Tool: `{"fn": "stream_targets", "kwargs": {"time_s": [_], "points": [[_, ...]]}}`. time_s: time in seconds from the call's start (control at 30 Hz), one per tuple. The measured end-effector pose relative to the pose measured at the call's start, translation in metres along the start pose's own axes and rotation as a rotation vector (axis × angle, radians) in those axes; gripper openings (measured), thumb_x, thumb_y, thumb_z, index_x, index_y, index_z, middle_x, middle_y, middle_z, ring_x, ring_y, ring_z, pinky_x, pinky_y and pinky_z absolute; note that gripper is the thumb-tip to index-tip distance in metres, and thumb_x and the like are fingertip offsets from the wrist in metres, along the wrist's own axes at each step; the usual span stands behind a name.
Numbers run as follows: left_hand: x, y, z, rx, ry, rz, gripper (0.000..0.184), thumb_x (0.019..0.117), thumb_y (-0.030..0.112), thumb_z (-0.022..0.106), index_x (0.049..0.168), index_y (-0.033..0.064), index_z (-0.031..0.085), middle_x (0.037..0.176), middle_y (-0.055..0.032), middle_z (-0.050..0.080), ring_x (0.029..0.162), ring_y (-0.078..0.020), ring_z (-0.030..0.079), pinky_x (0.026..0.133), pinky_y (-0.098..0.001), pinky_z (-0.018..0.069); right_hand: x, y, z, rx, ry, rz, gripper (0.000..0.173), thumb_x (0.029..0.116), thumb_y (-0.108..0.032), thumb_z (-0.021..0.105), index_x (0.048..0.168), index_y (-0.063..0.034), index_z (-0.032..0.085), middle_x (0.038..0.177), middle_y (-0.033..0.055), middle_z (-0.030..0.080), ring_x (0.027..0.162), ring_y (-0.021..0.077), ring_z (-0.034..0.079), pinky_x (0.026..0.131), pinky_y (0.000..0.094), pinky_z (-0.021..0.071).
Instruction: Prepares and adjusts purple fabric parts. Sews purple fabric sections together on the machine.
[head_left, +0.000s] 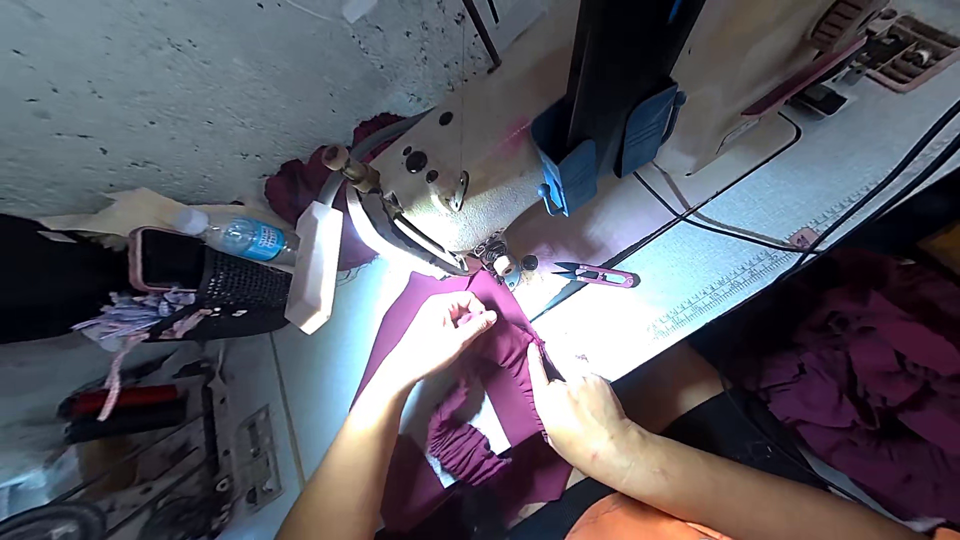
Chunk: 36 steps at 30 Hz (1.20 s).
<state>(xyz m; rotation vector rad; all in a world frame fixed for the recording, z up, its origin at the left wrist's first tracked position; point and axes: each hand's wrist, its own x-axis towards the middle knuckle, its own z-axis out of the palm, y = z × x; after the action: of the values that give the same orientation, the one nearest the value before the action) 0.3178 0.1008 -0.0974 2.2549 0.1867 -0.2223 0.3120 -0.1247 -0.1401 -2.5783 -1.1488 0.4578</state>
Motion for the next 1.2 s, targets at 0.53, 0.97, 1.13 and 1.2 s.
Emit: {"fn": "stream_targets", "kwargs": {"time_s": [0.53,0.97,1.13,1.2], "points": [[0.015,-0.038,0.011,0.357,0.388,0.145,0.016,0.0959,0.021,0.065,0.096,0.0075,0.074,0.089,-0.0035,0.072,0.085,-0.0095,0.069,0.078,-0.0354,0.0553,0.002,-0.001,-0.003,-0.011,-0.054,0.001,0.056,0.0956,-0.007,0.050,0.151,-0.0020,0.049,0.066,0.0043,0.067,0.065,0.0238,0.070,0.058,0.0353,0.0521],[0.013,-0.020,0.005,0.039,0.075,-0.011,0.008,0.0900,0.012,0.076,0.096,0.0072,0.075,0.075,0.0040,0.071,0.062,0.0007,0.061,0.059,-0.0198,0.0510,0.001,-0.002,0.000,-0.008,-0.002,0.002,0.055,0.0937,-0.006,0.053,0.148,-0.0011,0.052,0.069,0.0050,0.069,0.069,0.0241,0.071,0.060,0.0351,0.0540],[0.011,0.003,-0.006,0.198,-0.044,-0.219,0.011,0.0814,0.013,0.086,0.079,0.0091,0.076,0.065,0.0020,0.067,0.058,-0.0036,0.059,0.058,-0.0264,0.0488,0.001,-0.002,0.001,-0.003,-0.013,0.005,0.057,0.0931,-0.005,0.054,0.150,-0.0015,0.051,0.066,0.0042,0.068,0.067,0.0242,0.071,0.058,0.0353,0.0529],[0.011,0.003,-0.008,0.217,-0.043,-0.194,0.010,0.0814,0.007,0.084,0.078,0.0087,0.075,0.066,0.0012,0.067,0.059,-0.0045,0.060,0.058,-0.0268,0.0485,0.001,-0.002,0.000,-0.002,-0.013,0.006,0.056,0.0932,-0.005,0.054,0.149,-0.0013,0.051,0.066,0.0042,0.067,0.066,0.0243,0.071,0.057,0.0354,0.0526]]}}
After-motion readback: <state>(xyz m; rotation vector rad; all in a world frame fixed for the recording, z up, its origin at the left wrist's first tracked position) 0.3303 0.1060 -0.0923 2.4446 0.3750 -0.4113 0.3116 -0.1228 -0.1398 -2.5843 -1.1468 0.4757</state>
